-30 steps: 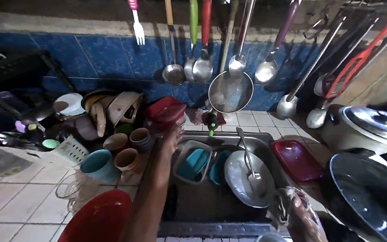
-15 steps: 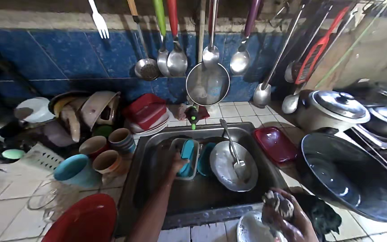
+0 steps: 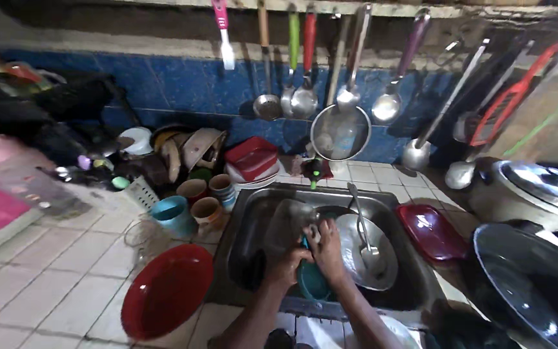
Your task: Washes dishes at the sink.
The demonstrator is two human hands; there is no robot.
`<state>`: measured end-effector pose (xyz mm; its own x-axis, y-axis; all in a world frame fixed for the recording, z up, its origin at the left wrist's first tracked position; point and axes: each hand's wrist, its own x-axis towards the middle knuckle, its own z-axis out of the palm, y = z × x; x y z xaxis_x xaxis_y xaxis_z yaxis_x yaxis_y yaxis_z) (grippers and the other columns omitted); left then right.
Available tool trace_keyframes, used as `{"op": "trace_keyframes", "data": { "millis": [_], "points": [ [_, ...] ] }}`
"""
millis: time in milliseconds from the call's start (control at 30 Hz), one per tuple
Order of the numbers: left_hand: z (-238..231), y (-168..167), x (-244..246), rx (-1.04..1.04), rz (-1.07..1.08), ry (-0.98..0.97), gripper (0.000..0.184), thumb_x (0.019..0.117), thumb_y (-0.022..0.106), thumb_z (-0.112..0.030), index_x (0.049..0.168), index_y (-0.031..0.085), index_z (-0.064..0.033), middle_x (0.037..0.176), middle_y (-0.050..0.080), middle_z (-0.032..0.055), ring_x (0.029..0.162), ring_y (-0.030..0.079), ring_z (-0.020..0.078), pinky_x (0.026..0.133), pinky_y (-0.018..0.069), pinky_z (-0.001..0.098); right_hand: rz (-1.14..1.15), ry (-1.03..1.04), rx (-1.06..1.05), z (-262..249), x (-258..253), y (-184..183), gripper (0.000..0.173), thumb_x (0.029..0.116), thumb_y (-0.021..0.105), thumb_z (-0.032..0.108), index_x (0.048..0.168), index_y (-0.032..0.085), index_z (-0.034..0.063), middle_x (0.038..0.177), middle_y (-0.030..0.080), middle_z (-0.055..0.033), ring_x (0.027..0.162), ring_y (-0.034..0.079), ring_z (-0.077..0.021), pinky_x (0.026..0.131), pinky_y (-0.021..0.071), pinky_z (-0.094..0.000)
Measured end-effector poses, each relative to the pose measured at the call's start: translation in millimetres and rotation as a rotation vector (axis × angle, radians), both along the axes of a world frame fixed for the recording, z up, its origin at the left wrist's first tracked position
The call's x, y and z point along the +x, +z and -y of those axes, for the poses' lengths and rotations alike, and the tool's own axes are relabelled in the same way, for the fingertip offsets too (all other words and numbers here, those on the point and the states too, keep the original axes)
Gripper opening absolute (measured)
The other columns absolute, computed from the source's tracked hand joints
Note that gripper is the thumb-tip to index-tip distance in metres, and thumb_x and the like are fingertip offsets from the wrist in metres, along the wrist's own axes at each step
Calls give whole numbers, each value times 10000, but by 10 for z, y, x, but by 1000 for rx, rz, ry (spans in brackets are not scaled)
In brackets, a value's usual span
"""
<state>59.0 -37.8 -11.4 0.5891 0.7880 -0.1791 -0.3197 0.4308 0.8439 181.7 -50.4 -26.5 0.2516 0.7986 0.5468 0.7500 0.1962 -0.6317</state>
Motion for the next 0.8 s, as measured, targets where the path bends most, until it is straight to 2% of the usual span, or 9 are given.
{"op": "trace_keyframes", "data": {
  "millis": [100, 167, 267, 400, 500, 567, 633, 733, 800],
  "points": [
    [-65, -35, -162, -16, -1, 31, 571, 879, 481, 140, 1406, 365, -48, 969, 642, 20, 801, 666, 74, 714, 586, 263, 163, -76, -48, 244, -256, -100, 370, 983, 604, 250, 915, 712, -98, 940, 708, -268, 877, 719, -446, 730, 583, -578],
    [-20, -99, -157, -52, -13, 27, 592, 799, 512, 174, 1334, 419, -63, 989, 643, 38, 818, 661, 103, 709, 584, 288, 316, -111, -23, 173, -124, -113, 379, 1010, 562, 248, 914, 723, -81, 905, 721, -250, 801, 734, -421, 651, 593, -559],
    [116, -62, -53, -141, -20, 62, 538, 829, 522, 114, 1337, 450, -47, 1007, 645, 88, 830, 672, 158, 702, 588, 335, 413, -224, 47, -183, 175, 29, 348, 1012, 563, 216, 983, 735, -84, 934, 729, -264, 790, 739, -429, 644, 595, -550],
    [13, -121, 43, -222, 292, 98, 312, 1107, 375, -260, 1230, 594, -75, 970, 738, 65, 880, 730, 147, 785, 622, 327, 367, -226, -5, -188, -17, 69, 331, 1003, 574, 220, 999, 748, -61, 936, 738, -251, 788, 741, -424, 649, 595, -562],
    [-118, -126, 106, -269, 324, 267, 464, 1120, 292, -391, 908, 612, -130, 717, 680, -2, 641, 677, 93, 606, 591, 268, 200, -68, -197, 98, -339, 22, 301, 997, 586, 188, 1036, 731, -74, 999, 725, -269, 879, 731, -439, 732, 584, -593],
    [-164, -135, 102, -269, 322, 336, 499, 1098, 284, -490, 1065, 615, -118, 799, 694, 23, 682, 687, 107, 609, 595, 285, 63, 18, -417, 193, -385, 131, 363, 1001, 622, 258, 1147, 679, -69, 1137, 674, -289, 995, 699, -436, 836, 569, -568],
    [-134, -140, 78, -194, 350, 278, 696, 1063, 163, -619, 1412, 486, -111, 1109, 694, 59, 941, 693, 125, 788, 596, 316, -145, 72, -618, 195, -295, 255, 553, 941, 721, 302, 1337, 555, -47, 1347, 561, -292, 1150, 635, -415, 966, 533, -538],
    [-136, -61, 157, -115, 293, 155, 843, 1027, 83, -676, 1464, 449, -55, 1193, 698, 100, 1021, 702, 161, 838, 604, 338, -393, 64, -495, 164, -94, 327, 655, 851, 803, 262, 1352, 512, -42, 1248, 615, -241, 1076, 657, -313, 936, 552, -473],
    [-195, -164, 117, 246, 81, 43, 609, 1103, 222, -407, 1554, 356, -21, 1533, 484, 84, 1343, 514, 123, 1085, 461, 303, -525, 44, -415, 183, 56, 379, 540, 868, 763, 131, 1327, 537, -44, 1102, 676, -184, 950, 687, -231, 853, 578, -409]
  ]
}}
